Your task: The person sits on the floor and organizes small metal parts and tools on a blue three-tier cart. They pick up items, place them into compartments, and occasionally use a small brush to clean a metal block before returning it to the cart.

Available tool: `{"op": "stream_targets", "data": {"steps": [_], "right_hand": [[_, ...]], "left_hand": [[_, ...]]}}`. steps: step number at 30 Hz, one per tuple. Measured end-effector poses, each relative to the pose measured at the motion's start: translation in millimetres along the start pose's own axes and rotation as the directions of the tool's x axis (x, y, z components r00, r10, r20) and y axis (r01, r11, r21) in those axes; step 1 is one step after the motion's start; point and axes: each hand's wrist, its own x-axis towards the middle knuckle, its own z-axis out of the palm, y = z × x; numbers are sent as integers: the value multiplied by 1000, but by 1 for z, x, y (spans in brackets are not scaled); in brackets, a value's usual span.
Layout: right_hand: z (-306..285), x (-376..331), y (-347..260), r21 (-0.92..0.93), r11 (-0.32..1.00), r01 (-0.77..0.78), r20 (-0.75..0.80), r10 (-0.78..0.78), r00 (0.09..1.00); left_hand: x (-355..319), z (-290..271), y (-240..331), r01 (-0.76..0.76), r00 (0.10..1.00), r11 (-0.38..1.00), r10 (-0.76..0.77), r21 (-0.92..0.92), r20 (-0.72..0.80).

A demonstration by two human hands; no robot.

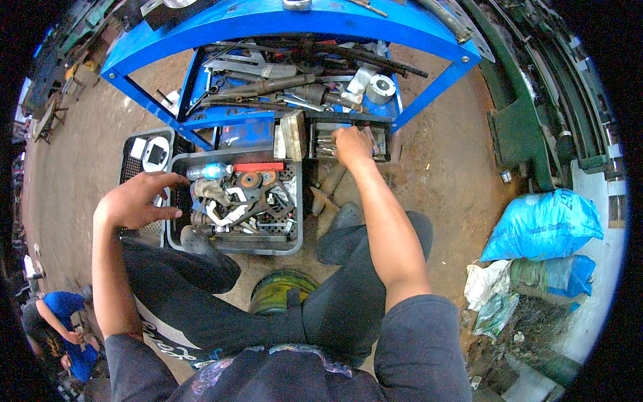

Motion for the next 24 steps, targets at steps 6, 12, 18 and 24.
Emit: {"op": "stream_targets", "data": {"steps": [6, 12, 18, 24], "right_hand": [[-6, -3, 6, 61, 998, 29, -45, -26, 999], [-22, 3, 19, 290, 955, -57, -119, 95, 988], [-21, 2, 22, 234, 966, -105, -92, 130, 987], [-21, 7, 1, 11, 986, -166, 24, 166, 986]], "left_hand": [[-3, 2, -2, -9, 1000, 1000, 9, 15, -5], [-3, 0, 2, -5, 1000, 1000, 5, 4, -4], [7, 8, -6, -64, 998, 998, 63, -11, -19], [104, 50, 14, -181, 940, 922, 59, -342, -337]]}}
